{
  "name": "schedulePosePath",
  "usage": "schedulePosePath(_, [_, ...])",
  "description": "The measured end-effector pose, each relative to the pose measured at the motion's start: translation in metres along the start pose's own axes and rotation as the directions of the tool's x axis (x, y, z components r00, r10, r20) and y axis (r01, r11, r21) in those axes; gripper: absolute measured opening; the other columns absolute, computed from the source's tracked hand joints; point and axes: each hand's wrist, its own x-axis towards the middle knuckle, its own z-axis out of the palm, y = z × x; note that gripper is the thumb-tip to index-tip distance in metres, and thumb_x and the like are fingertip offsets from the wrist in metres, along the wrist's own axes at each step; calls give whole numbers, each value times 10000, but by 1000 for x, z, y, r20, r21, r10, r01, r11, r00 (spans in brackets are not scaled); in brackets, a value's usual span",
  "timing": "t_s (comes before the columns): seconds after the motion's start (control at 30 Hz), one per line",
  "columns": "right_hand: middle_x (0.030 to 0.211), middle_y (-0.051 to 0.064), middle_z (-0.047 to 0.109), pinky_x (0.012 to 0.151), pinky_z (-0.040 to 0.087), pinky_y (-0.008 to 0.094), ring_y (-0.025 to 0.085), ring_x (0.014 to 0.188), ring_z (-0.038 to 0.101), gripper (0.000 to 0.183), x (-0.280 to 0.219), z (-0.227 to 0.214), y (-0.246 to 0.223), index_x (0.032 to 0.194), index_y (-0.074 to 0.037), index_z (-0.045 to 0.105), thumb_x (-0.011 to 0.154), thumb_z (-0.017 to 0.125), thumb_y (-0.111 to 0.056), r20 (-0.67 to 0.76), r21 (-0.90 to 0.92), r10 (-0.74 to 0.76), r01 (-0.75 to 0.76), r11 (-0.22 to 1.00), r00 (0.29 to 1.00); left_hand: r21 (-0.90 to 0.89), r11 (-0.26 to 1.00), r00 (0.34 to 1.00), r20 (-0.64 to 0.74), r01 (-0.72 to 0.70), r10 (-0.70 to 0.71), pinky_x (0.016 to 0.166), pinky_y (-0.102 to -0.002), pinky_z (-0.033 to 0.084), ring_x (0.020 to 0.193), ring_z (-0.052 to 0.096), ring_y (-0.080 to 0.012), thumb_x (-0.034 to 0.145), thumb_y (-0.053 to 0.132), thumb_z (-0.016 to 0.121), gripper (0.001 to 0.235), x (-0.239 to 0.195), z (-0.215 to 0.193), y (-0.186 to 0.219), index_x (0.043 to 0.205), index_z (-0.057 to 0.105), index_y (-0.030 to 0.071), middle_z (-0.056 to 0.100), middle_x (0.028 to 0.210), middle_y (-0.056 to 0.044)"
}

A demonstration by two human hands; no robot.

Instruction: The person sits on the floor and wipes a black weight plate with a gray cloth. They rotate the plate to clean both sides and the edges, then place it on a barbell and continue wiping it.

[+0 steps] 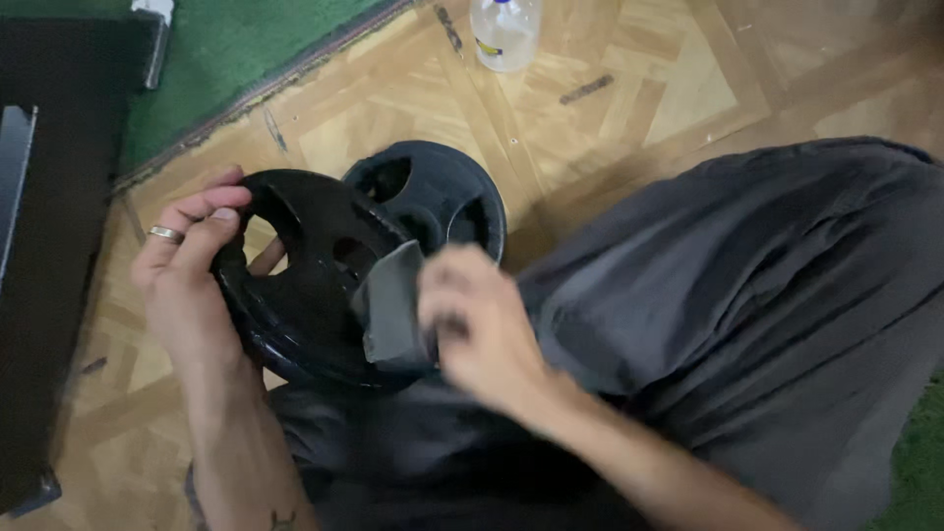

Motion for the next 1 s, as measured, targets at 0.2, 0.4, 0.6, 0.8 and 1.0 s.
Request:
schedulePosePath(0.2, [1330,143,569,874,543,392,283,1008,699,423,78,5,-18,1358,-147,599,947,552,-57,168,-91,118,-103,990,979,118,990,997,6,-77,76,752,-254,648,1178,696,-66,877,139,601,132,-10,6,3,901,721,189,744,1270,37])
schedulePosePath(0.4, [997,166,483,692,472,506,432,833,585,447,43,3,13,1081,-70,442,701,596,107,255,-306,168,-85,948,952,-15,1000,999,-48,-26,25,635,-275,667,1057,783,-136,797,86,638,136,2,4,-2,880,736,131,781,1173,4])
schedulePosePath(0.6, [1014,297,576,604,415,694,601,670,604,272,3,-19,-34,1078,-69,422,820,505,-49,299,-399,529,-400,825,794,152,981,989,-62,-122,133,576,-230,699,902,775,-81,810,74,672,138,13,12,4,903,730,157,796,1053,23])
schedulePosePath(0.8, [1118,142,587,696,526,462,374,918,657,405,17,-52,-43,1300,-109,612,929,502,11,476,-147,85,-16,989,875,143,982,992,40,-122,118,605,-225,693,915,759,-51,859,72,644,134,12,36,17,892,735,165,798,1027,28])
schedulePosePath(1.0, [1036,170,649,508,528,496,353,712,702,543,30,-22,-22,1300,-215,690,762,641,-273,633,-534,96,344,772,768,255,952,971,211,-169,116,718,-191,640,931,674,-5,949,105,612,140,2,51,27,976,723,186,755,1098,72])
